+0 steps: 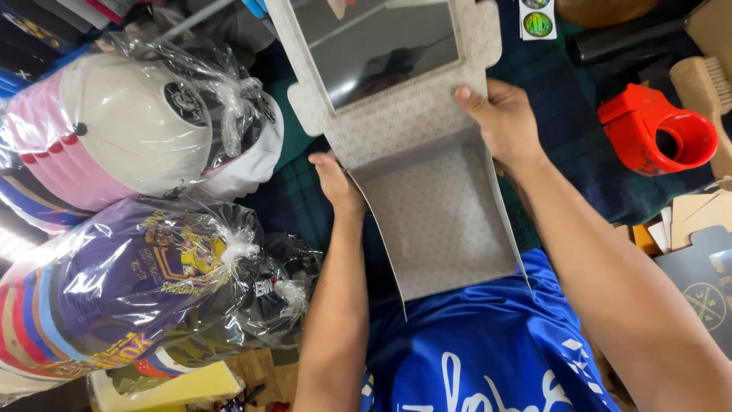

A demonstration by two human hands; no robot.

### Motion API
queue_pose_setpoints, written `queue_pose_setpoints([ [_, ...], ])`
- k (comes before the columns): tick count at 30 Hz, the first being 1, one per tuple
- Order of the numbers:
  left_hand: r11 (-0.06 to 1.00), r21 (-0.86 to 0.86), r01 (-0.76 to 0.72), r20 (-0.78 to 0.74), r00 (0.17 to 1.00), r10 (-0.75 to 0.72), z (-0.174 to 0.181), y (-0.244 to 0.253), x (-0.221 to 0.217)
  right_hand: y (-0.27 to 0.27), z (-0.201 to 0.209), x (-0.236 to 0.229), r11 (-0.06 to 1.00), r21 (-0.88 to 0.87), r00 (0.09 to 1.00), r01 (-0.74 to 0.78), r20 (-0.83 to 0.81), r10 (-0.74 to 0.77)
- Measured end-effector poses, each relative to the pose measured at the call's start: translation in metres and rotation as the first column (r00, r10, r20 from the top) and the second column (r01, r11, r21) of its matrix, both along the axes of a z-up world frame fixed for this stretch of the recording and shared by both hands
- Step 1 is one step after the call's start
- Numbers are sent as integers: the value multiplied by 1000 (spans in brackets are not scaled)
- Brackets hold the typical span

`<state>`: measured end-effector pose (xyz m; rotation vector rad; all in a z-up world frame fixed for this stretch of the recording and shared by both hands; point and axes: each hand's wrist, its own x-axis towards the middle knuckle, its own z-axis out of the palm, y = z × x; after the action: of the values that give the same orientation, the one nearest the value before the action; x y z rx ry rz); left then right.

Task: The person assembles a black cardboard box with a clear window. They use a wooden brush to smooth the surface, fold the flaps, and insert a patterned paper liner. The person then folds the box into its final shape and secures the flaps.

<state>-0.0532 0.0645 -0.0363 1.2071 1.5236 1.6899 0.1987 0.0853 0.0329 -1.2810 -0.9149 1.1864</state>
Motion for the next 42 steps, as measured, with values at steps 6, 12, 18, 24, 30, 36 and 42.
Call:
queue_pose_setpoints([
  [6,974,-215,68,-186,976,-109,60,44,-5,59,-5,8,982,184,912,-53,409,-28],
  [12,946,-241,216,83,976,-202,50,16,5,47,-2,-2,991,-107,893,-84,434,123],
  [18,950,-307,57,52,998,-43,51,19,12,47,4,-10,994,-31,919,-107,378,110],
  [24,990,-106,98,95,992,-88,39,12,12,43,2,-9,988,98,956,-122,280,90],
  [30,988,-146,53,189,982,-25,25,23,13,45,8,-7,989,66,938,-131,333,102],
  [36,970,-195,145,53,989,-138,28,17,-15,49,-2,27,981,48,826,-190,547,134],
  [42,967,-48,250,128,962,-242,71,-80,-38,-51,17,64,982,104,987,-160,16,159],
])
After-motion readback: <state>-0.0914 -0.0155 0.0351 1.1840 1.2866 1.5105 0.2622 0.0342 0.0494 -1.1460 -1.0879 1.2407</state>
